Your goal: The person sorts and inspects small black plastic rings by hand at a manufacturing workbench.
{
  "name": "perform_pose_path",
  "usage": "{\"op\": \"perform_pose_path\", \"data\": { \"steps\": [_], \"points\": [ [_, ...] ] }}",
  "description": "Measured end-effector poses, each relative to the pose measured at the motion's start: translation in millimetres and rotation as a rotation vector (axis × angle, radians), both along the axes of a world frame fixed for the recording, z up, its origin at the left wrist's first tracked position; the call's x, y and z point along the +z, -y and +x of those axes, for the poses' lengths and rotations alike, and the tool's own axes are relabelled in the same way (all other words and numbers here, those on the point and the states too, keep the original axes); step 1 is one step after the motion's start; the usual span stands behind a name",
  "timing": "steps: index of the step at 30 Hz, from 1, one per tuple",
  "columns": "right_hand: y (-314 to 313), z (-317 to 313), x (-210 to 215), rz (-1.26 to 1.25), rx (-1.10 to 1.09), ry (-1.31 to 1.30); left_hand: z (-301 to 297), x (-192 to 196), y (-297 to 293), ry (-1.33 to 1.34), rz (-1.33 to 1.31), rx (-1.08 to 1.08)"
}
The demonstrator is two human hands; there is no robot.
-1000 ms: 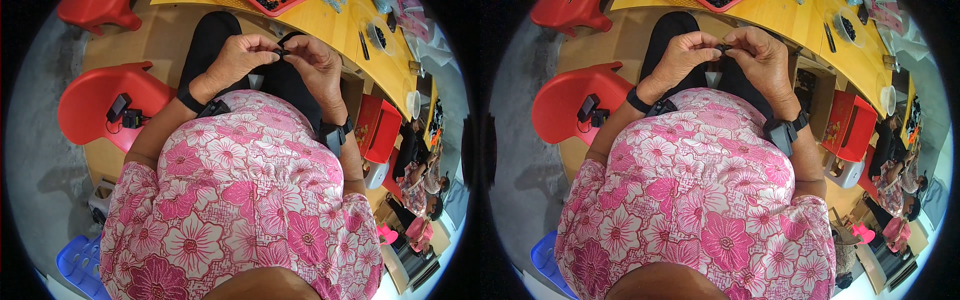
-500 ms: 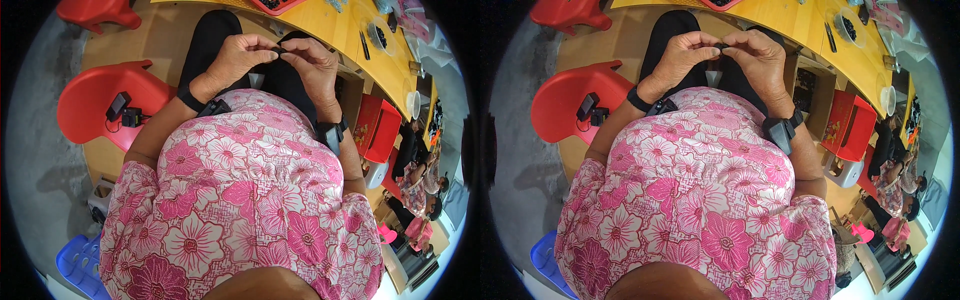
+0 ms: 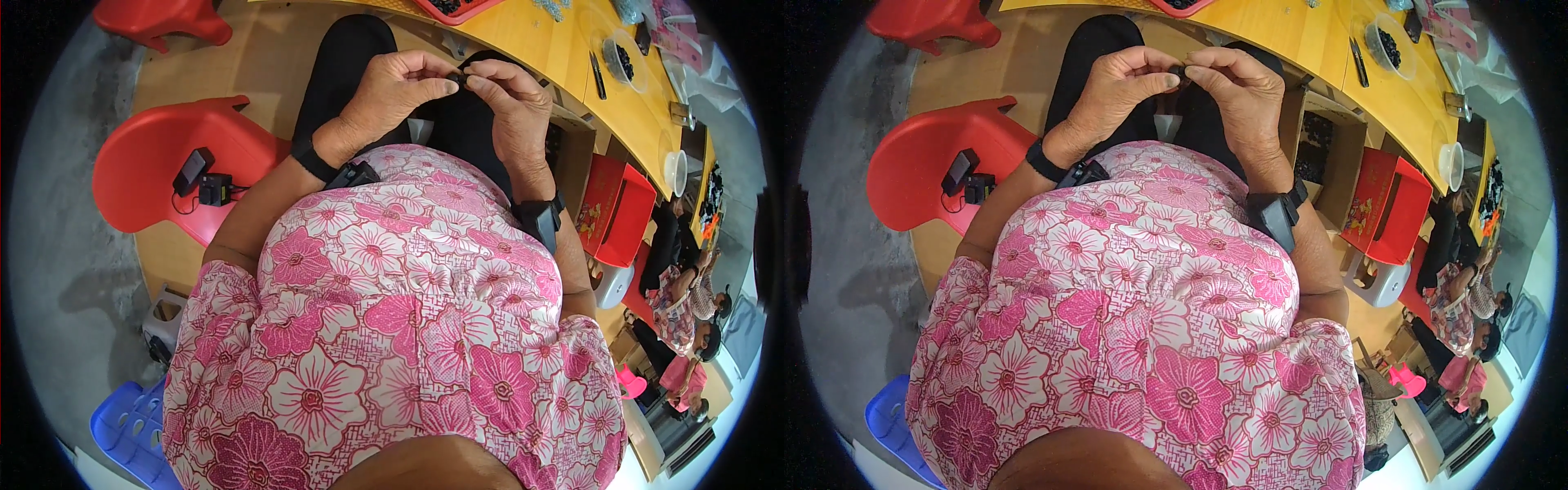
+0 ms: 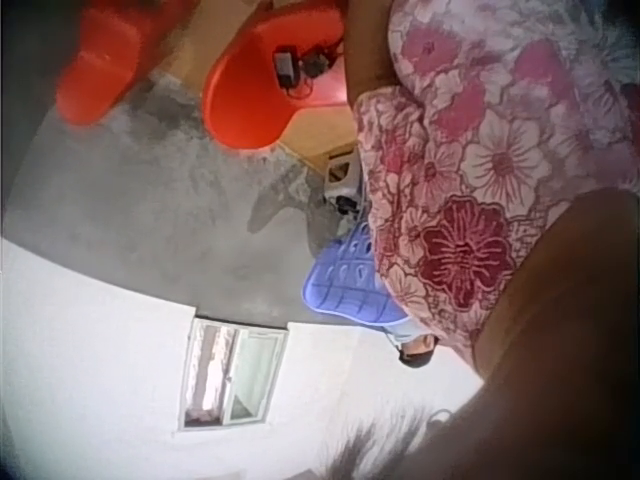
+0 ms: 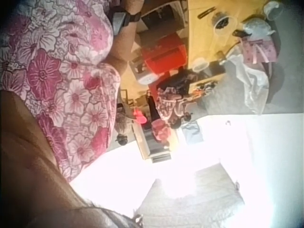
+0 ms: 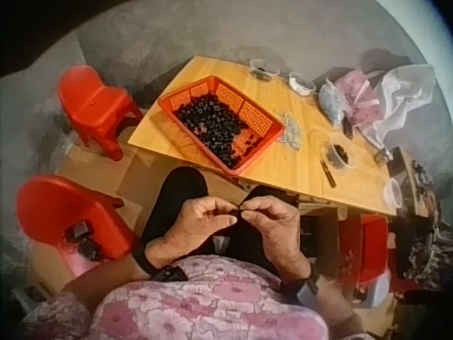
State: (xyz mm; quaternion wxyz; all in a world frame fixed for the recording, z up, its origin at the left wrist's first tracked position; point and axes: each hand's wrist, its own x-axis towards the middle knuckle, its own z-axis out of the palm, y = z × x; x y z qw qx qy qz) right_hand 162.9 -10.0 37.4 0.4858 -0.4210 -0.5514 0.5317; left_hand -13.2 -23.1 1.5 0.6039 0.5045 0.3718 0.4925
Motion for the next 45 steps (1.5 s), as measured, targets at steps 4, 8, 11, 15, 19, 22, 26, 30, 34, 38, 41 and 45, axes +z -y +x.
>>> {"op": "perform_pose_path", "data": {
  "steps": [4,8,11,15,19,22,26,30,34,38,41,45],
  "points": [
    [-3.2,0.8,-2.8,-0.161,0.028,-0.175,-0.4,-1.4,-0.8,-0.007,0.006,0.0],
    [-5.4,4.1,1.4,-0.313,0.088,-0.186,-2.5,-0.4,-0.2,-0.029,0.017,0.0],
    [-7.0,4.7,5.1,-0.329,0.099,-0.091,-2.7,0.6,0.0,-0.055,0.018,0.011],
    [-8.3,6.8,8.2,-0.205,0.131,0.09,-3.9,1.6,0.0,-0.025,0.02,0.015],
    [-9.7,5.0,8.2,-0.066,0.128,0.171,-3.8,-1.3,-1.1,-0.015,0.053,0.045],
    [-11.0,3.7,7.6,-0.062,0.132,0.184,-4.0,-1.7,-1.7,-0.024,0.058,0.059],
    [-9.9,-0.4,6.6,-0.112,0.123,0.14,-4.3,-0.8,-1.6,-0.024,0.06,0.077],
    [-7.1,-4.1,2.5,-0.181,0.107,0.047,-3.6,1.0,-2.2,-0.067,0.068,0.113],
    [-9.2,-4.6,-2.5,-0.236,0.129,-0.05,-4.2,-1.0,-3.4,-0.115,0.081,0.153],
    [-11.9,-3.6,-4.2,-0.255,0.139,-0.037,-2.8,-1.8,-2.8,-0.087,0.079,0.16],
    [-11.1,-6.3,-0.7,-0.215,0.128,0.058,-3.8,-5.1,-3.6,-0.083,0.049,0.16],
    [-9.1,-7.6,-6.3,-0.193,0.095,0.013,-4.0,-4.7,-4.1,-0.115,0.086,0.167]
  ]
}}
